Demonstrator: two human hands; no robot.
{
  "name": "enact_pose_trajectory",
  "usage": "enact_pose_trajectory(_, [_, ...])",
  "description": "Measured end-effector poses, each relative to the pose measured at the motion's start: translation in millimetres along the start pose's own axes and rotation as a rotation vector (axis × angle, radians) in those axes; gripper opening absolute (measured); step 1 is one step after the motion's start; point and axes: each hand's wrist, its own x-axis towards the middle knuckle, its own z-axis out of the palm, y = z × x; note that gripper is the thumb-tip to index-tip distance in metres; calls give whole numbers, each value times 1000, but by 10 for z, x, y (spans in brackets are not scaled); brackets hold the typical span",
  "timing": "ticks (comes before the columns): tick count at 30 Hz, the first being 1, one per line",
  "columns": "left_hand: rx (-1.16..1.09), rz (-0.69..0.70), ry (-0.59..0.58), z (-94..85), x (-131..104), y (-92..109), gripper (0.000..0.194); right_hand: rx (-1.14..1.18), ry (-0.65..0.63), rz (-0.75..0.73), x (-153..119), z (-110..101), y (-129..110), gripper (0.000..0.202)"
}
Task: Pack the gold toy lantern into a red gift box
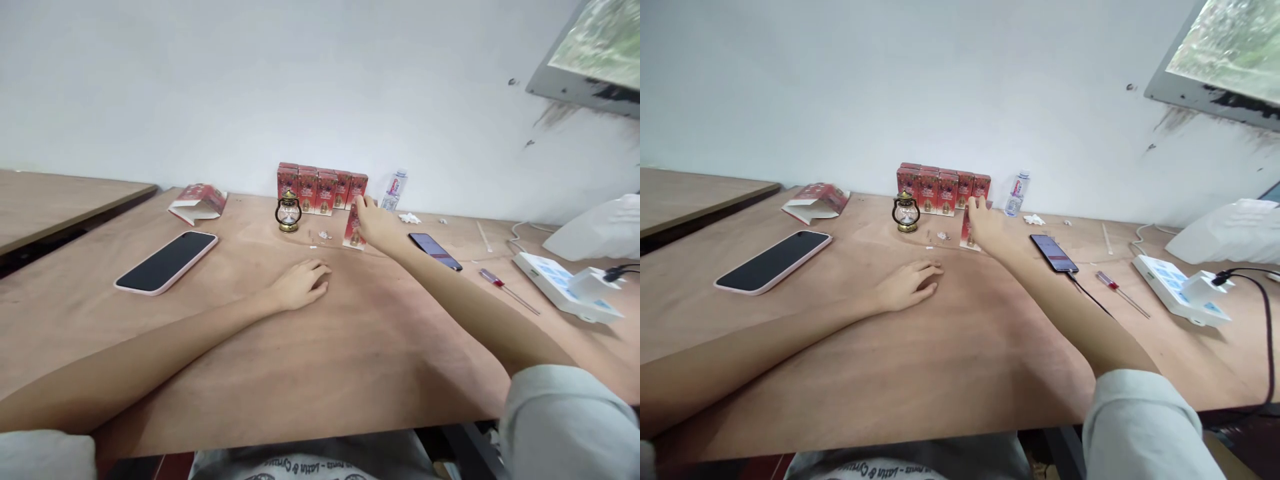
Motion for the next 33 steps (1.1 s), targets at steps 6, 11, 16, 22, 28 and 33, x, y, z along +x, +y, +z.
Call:
enact_pose_trajectory(6, [36, -3, 13, 22, -3, 10, 33, 106, -11, 66, 667, 402, 364, 70])
enact_pose_trajectory(11, [32, -9, 7, 3, -14, 39, 32, 234, 9, 40, 995, 576, 325, 72])
enact_pose_trajectory(16, [39, -5, 14, 11, -26, 33, 31, 254, 29, 77, 1189, 721, 222, 76])
enact_pose_trajectory(22, [6, -1, 26, 20, -21, 28, 30, 238, 276, 10, 927, 866, 41, 65])
enact_pose_trajectory(28, [5, 11, 44, 43, -22, 11, 30, 834, 247, -145, 737, 990, -476, 60])
enact_pose_trajectory(33, [37, 17, 40, 57, -10, 3, 30, 1054, 119, -252, 877, 994, -947, 75])
